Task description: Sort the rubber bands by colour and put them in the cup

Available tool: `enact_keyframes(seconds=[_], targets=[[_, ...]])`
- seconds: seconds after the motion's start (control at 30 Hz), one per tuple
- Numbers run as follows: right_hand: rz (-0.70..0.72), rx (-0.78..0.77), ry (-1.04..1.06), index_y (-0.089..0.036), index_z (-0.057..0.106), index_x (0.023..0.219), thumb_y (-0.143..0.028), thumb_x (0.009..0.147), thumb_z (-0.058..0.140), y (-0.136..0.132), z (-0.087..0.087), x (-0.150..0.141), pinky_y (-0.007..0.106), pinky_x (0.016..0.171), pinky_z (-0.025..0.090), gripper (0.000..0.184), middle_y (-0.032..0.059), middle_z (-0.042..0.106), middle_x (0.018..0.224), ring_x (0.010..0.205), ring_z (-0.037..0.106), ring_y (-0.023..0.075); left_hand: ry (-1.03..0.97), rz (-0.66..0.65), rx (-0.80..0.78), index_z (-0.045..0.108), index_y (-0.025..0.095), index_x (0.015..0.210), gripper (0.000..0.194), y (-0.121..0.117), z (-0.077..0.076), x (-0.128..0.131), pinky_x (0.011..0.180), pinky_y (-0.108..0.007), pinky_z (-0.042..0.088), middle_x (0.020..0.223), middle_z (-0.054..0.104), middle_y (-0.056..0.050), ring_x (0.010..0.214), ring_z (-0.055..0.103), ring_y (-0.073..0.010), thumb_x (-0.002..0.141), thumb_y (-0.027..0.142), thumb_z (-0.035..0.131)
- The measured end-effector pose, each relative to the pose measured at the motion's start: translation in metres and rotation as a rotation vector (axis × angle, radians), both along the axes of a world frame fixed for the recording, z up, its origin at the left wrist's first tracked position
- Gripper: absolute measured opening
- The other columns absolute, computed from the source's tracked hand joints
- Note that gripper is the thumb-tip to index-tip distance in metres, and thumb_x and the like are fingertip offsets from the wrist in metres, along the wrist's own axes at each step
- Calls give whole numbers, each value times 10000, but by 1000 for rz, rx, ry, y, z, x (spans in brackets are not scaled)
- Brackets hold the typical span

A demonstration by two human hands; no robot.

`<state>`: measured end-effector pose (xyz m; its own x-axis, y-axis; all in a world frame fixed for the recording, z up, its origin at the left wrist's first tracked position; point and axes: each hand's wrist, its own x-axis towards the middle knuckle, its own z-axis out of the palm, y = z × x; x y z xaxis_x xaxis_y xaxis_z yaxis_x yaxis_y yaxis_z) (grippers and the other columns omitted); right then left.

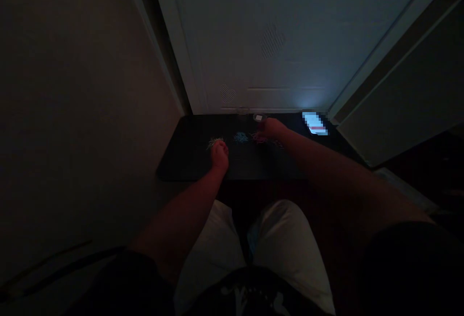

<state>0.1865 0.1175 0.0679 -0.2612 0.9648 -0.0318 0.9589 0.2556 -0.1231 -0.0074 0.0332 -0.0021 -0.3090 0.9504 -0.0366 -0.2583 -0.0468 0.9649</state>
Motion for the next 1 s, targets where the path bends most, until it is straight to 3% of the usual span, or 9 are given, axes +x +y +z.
enact_keyframes(seconds=[0.1,0.23,0.33,0.5,0.8,1.0], targets=[[15,105,2,-166,653,1089,-317,703,686,-7,7,2,311,793,461,415,129,633,1082,928,599,226,-108,0,33,305,185,564,212,1,3,-1,407,-189,160,473,255,54,392,207,-66,775,166,316],[93,136,23,-167,666,1032,-322,777,600,-41,10,-13,311,799,440,305,125,625,1061,937,587,221,-173,-33,17,269,183,541,246,0,4,-1,387,-183,134,452,225,57,377,178,-60,782,187,316],[254,-38,52,-184,681,938,-365,817,544,-80,-3,-36,270,739,430,257,78,659,924,828,599,178,-179,-34,24,261,181,528,259,0,5,-1,376,-187,127,445,221,53,375,180,-61,779,185,324],[313,-40,121,-197,657,966,-327,805,552,-118,-34,-64,253,740,412,233,69,633,969,883,584,178,-171,-46,42,250,181,517,267,0,4,-1,377,-196,126,444,212,51,372,179,-58,777,176,314],[254,-32,183,-170,658,919,-218,846,477,-117,-45,-73,240,774,391,202,77,635,950,880,571,164,-127,-49,29,247,183,531,263,-1,3,-2,396,-203,140,456,223,53,377,185,-59,786,197,305],[146,-4,274,-152,643,880,-224,840,481,-102,-44,-59,236,728,393,182,71,656,917,831,576,158,-144,-58,50,247,187,538,253,1,1,-3,405,-209,121,458,215,54,380,178,-62,783,200,313]])
